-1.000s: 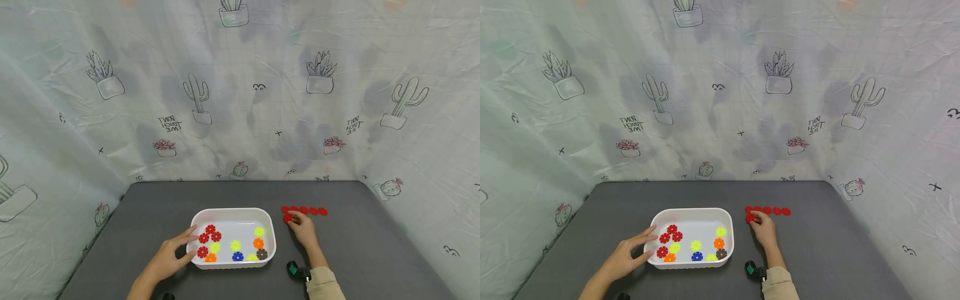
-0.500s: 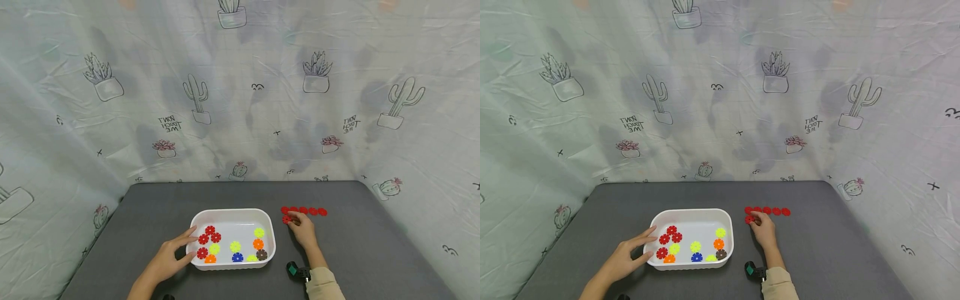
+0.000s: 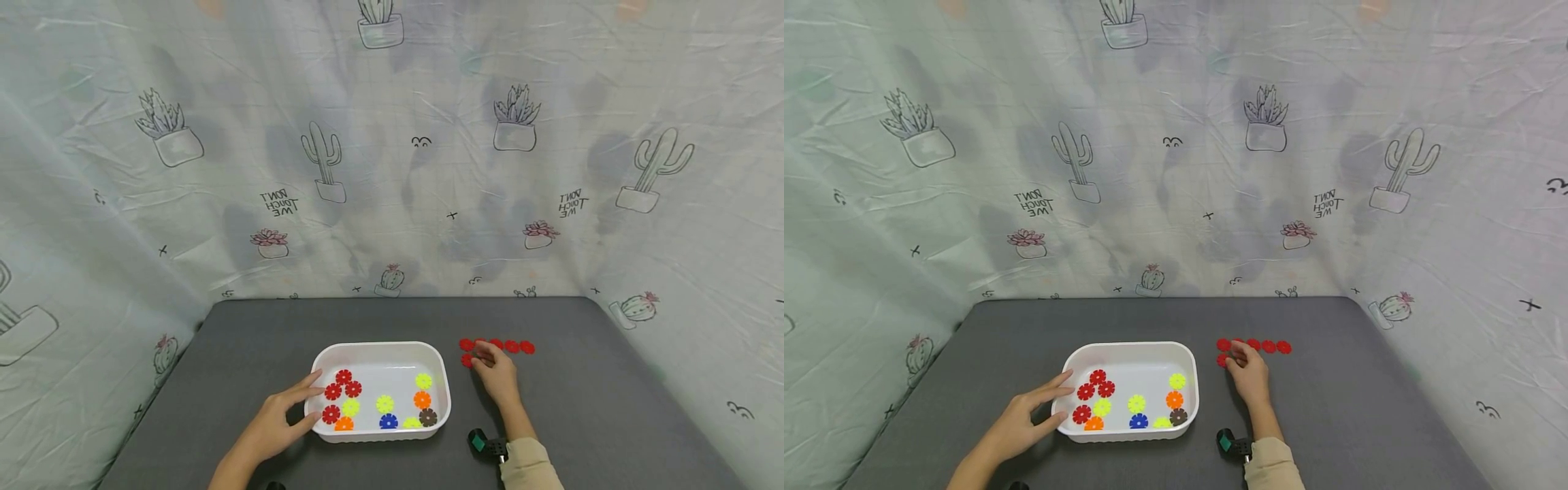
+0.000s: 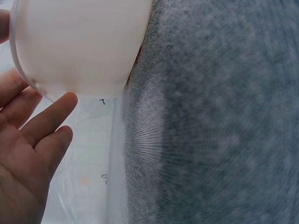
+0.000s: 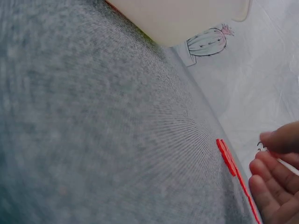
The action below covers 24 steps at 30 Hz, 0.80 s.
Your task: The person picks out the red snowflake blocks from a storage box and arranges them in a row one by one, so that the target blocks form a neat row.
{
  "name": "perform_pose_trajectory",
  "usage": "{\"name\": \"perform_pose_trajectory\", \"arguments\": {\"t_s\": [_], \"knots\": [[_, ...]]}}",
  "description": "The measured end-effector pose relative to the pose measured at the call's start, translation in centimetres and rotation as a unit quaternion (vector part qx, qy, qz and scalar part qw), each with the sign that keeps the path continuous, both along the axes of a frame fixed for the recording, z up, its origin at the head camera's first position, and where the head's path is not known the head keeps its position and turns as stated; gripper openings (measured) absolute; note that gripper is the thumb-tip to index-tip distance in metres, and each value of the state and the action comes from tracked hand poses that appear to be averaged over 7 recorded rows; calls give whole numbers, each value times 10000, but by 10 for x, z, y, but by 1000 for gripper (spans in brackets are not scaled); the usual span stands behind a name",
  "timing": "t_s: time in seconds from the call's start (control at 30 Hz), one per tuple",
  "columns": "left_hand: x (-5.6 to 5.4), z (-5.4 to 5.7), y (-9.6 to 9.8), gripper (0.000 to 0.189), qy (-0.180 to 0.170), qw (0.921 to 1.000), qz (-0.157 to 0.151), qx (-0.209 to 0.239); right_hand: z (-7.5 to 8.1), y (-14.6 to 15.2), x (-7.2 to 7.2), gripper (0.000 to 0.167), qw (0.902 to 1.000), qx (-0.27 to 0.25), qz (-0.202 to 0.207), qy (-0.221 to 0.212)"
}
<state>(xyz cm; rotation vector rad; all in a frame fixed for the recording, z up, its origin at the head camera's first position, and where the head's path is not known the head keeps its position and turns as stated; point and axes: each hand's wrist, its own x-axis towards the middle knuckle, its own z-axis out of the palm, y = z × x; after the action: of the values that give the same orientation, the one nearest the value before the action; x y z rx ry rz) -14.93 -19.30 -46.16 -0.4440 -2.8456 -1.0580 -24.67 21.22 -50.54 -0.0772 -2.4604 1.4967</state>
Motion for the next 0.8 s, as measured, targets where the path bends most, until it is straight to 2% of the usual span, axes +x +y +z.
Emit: {"name": "perform_pose_trajectory", "arguments": {"t_s": [0.23, 0.47, 0.57, 0.63, 0.8], "knots": [[0, 0, 0, 37, -21, 10000, 2, 31, 16, -4, 1, 41, 9973, -589, 429, -46], [0, 0, 0, 37, -38, 10000, 12, 61, 31, -15, 2, 45, 9849, -1416, 991, 97], [0, 0, 0, 38, -51, 10000, 21, 59, 35, -20, 4, 45, 9828, -1484, 1095, 114], [-1, -1, 0, 38, -37, 10000, 11, 61, 44, -24, 9, 45, 9824, -1462, 1158, 114], [-1, -1, 0, 37, 0, 10000, -23, 59, 55, -34, 16, 45, 9814, -1286, 1389, 311]]}}
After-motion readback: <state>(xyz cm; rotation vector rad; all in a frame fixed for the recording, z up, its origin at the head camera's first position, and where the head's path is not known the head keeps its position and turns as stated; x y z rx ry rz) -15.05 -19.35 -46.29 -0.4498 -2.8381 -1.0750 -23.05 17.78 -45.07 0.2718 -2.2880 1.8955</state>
